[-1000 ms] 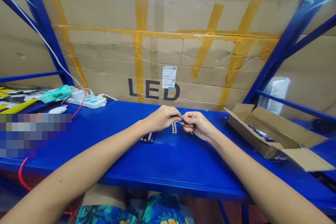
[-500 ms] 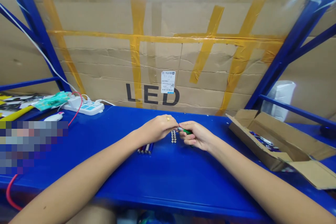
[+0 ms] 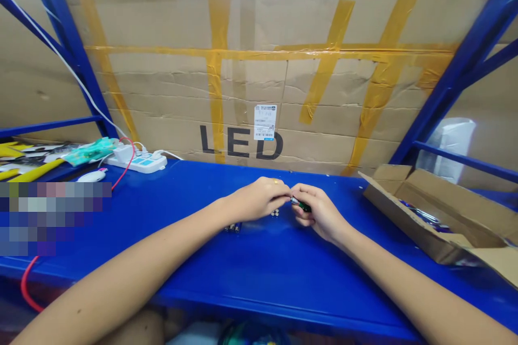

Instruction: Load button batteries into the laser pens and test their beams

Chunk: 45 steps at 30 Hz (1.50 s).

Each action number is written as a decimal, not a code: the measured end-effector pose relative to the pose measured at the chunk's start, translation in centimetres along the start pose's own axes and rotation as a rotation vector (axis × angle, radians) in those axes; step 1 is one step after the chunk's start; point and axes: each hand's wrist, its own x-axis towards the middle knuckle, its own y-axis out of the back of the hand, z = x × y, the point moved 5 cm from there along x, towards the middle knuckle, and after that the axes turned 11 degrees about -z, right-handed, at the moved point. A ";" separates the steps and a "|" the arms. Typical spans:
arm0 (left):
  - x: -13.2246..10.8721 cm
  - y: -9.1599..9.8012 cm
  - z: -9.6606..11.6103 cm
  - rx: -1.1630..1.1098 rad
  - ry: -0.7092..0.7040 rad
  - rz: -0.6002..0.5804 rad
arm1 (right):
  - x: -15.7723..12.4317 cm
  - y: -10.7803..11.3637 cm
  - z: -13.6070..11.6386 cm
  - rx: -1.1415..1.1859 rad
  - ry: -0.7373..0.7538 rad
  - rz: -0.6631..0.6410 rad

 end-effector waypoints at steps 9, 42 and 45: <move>-0.3 -0.2 0.2 0.102 0.001 -0.039 | -0.2 -0.3 0.2 0.002 0.117 -0.112; 0.6 -0.1 -4.2 -0.575 0.402 -0.112 | 1.1 1.2 -1.1 -0.845 0.450 0.038; 0.2 0.7 -2.8 -0.342 0.378 -0.112 | 0.4 0.3 -1.5 -0.904 0.477 0.008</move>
